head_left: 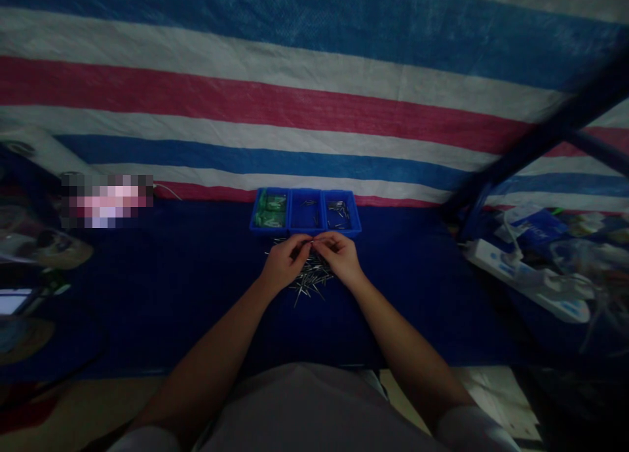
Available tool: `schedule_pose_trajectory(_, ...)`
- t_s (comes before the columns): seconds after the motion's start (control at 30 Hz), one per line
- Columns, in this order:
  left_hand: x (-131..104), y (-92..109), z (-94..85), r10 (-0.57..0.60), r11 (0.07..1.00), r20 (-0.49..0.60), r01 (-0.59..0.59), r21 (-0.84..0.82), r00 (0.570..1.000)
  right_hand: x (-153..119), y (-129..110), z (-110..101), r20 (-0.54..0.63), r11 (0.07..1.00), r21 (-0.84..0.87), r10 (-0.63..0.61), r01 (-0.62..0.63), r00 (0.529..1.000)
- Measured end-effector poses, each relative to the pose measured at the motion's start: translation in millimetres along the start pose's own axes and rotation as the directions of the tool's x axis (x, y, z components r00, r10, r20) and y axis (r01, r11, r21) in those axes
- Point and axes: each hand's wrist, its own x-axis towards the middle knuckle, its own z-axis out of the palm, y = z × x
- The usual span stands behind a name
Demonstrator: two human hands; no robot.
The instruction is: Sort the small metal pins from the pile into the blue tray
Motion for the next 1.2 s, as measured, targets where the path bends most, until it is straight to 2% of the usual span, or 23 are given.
schedule_pose_trajectory(0.13,0.6,-1.5,0.1,-0.032,0.999,0.011,0.032,0.024,0.999,1.3,-3.3,-1.3,0.015,0.998,0.059,0.025,-0.026,1.000)
schedule_pose_trajectory(0.3,0.8,-4.9,-0.3,-0.064,0.995,-0.014,0.065,0.073,0.998,1.7,-2.3,-1.7,-0.036,0.998,-0.063,-0.031,0.028,0.999)
schedule_pose_trajectory(0.5,1.7,-4.9,-1.3,-0.072,0.990,-0.051,0.078,0.117,0.996,2.0,-4.2,-4.0,-0.070,0.989,-0.134,-0.077,0.067,0.995)
schedule_pose_trajectory(0.67,1.3,-4.2,-1.2,-0.092,0.994,-0.059,0.095,0.061,0.994,1.4,-7.8,-5.3,-0.067,0.981,-0.185,-0.075,0.061,0.995)
schedule_pose_trajectory(0.83,0.0,-5.0,1.0,-0.084,0.996,-0.007,0.084,-0.003,0.996,1.7,-9.0,-5.3,-0.061,0.981,-0.185,-0.073,0.060,0.995)
schedule_pose_trajectory(1.07,0.5,-3.2,-1.4,-0.051,0.998,-0.005,0.051,0.041,0.999,0.9,-9.9,-3.5,-0.067,0.990,-0.127,-0.070,0.061,0.995)
schedule_pose_trajectory(1.2,1.4,-1.6,-2.5,-0.059,0.996,-0.012,0.059,0.067,0.998,1.5,-8.6,-3.8,-0.058,0.999,-0.033,-0.041,0.040,0.997)
